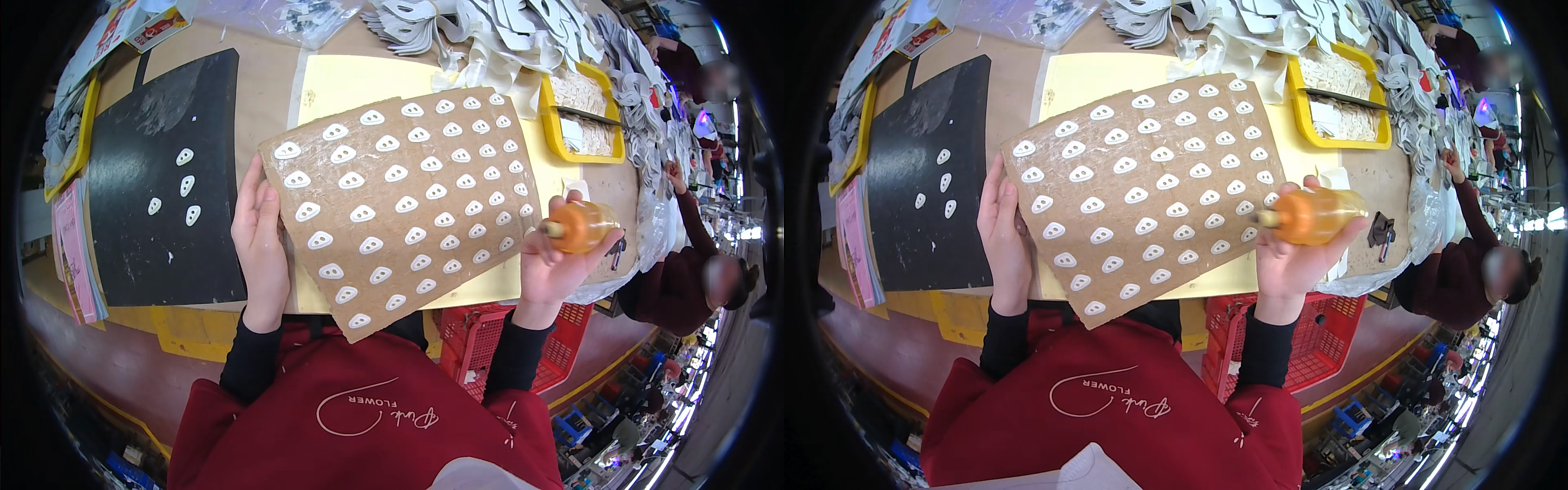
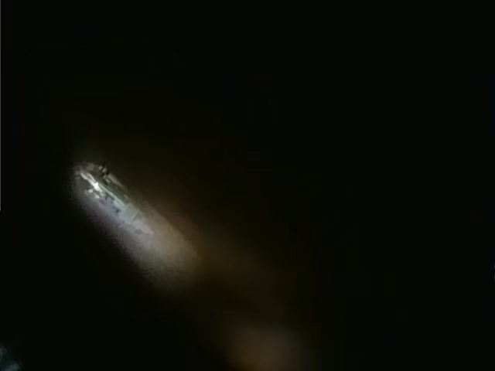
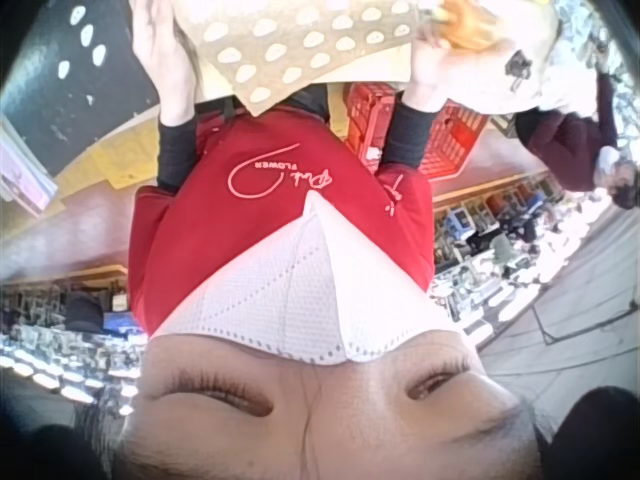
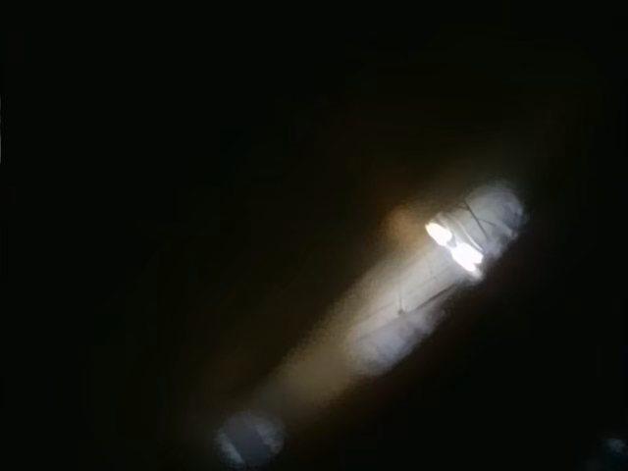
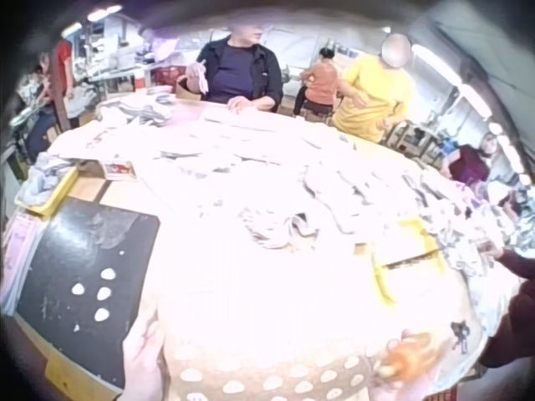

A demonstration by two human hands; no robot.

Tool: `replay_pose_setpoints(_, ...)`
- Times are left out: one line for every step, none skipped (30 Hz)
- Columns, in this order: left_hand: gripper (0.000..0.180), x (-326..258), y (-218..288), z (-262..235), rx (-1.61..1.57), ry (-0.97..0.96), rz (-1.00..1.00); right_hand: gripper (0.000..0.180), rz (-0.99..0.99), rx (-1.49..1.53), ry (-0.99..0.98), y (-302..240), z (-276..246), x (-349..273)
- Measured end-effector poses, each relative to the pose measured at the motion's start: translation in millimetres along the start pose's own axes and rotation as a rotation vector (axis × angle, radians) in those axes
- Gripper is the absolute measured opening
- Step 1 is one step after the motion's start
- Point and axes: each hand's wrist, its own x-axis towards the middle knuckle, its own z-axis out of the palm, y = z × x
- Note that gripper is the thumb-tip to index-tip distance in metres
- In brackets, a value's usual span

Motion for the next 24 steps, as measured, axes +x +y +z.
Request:
replay_pose_setpoints(0.048, 0.0, 0.5, 0.3, 0.006, 0.000, -0.002, 0.076, -0.091, -0.292, 0.125, 6.8, 2.9, -4.0)
replay_pose_setpoints(0.048, 0.4, -0.7, -1.0, 0.019, 0.000, -0.002, 0.078, -0.179, -0.582, 0.249, 10.8, 4.3, -8.2)
replay_pose_setpoints(0.048, 0.5, -0.8, -1.5, 0.024, 0.000, 0.000, 0.074, -0.152, -0.666, 0.143, 12.9, -1.3, -12.7)
replay_pose_setpoints(0.047, 0.6, -0.9, -2.3, 0.029, 0.002, 0.002, 0.076, -0.142, -0.761, 0.109, 15.8, -0.9, -12.1)
replay_pose_setpoints(0.047, 0.8, -0.9, -2.1, 0.027, -0.001, 0.005, 0.077, -0.136, -0.856, 0.077, 21.5, 0.9, -12.3)
replay_pose_setpoints(0.047, 0.8, -0.9, -2.0, 0.030, -0.001, 0.005, 0.079, -0.129, -0.951, 0.045, 27.1, 2.8, -12.6)
replay_pose_setpoints(0.047, 0.8, -1.0, -1.6, 0.033, -0.002, 0.006, 0.072, -0.163, -0.854, 0.023, 31.2, 4.6, -13.1)
replay_pose_setpoints(0.047, 0.3, -1.0, -1.8, 0.039, 0.001, 0.003, 0.071, -0.177, -0.884, 0.012, 32.7, 1.9, -13.3)
replay_pose_setpoints(0.047, 0.2, -1.0, -1.8, 0.042, 0.004, 0.002, 0.070, -0.192, -0.915, 0.001, 35.0, -3.6, -13.8)
replay_pose_setpoints(0.047, 0.3, -1.0, -2.1, 0.044, 0.007, 0.003, 0.069, -0.206, -0.945, -0.010, 36.6, -6.7, -14.1)
replay_pose_setpoints(0.047, 0.5, -1.5, -2.0, 0.042, 0.009, 0.005, 0.068, -0.205, -0.935, -0.013, 37.1, -6.9, -14.4)
replay_pose_setpoints(0.047, 0.5, -1.6, -2.1, 0.042, 0.009, 0.005, 0.067, -0.203, -0.924, -0.016, 38.0, -6.8, -14.8)
replay_pose_setpoints(0.047, 0.5, -1.7, -2.2, 0.041, 0.008, 0.005, 0.067, -0.202, -0.914, -0.020, 38.5, -7.0, -14.8)
replay_pose_setpoints(0.047, 0.4, -1.2, -2.2, 0.044, 0.004, 0.002, 0.066, -0.206, -0.916, -0.020, 38.5, -7.3, -14.7)
replay_pose_setpoints(0.047, 0.3, -0.8, -2.2, 0.045, 0.002, 0.000, 0.066, -0.211, -0.917, -0.020, 38.3, -7.7, -14.5)
replay_pose_setpoints(0.047, 0.2, -0.4, -2.2, 0.046, 0.000, -0.003, 0.066, -0.215, -0.919, -0.020, 38.2, -8.2, -14.4)
replay_pose_setpoints(0.047, 0.1, 0.1, -2.3, 0.046, 0.001, -0.005, 0.066, -0.212, -0.921, -0.020, 38.3, -8.9, -14.2)
replay_pose_setpoints(0.047, 0.0, 0.2, -2.5, 0.046, 0.002, -0.005, 0.065, -0.208, -0.924, -0.019, 38.4, -9.8, -14.3)
replay_pose_setpoints(0.047, -0.1, 0.4, -2.6, 0.046, 0.003, -0.005, 0.065, -0.204, -0.926, -0.019, 38.7, -10.4, -14.2)
replay_pose_setpoints(0.047, 0.0, 0.0, -2.4, 0.045, 0.002, -0.004, 0.065, -0.203, -0.932, -0.023, 38.9, -10.8, -14.1)
replay_pose_setpoints(0.047, 0.2, -0.4, -2.3, 0.045, 0.001, -0.004, 0.065, -0.201, -0.937, -0.026, 39.2, -11.1, -13.9)
replay_pose_setpoints(0.047, 0.2, -0.7, -2.4, 0.045, 0.000, -0.004, 0.065, -0.200, -0.943, -0.030, 39.5, -11.4, -13.9)
replay_pose_setpoints(0.047, 0.2, -0.9, -2.6, 0.045, 0.000, -0.004, 0.065, -0.198, -0.948, -0.028, 39.9, -11.9, -13.9)
replay_pose_setpoints(0.047, 0.2, -1.0, -2.6, 0.042, 0.001, -0.003, 0.065, -0.197, -0.954, -0.026, 40.3, -12.4, -14.0)
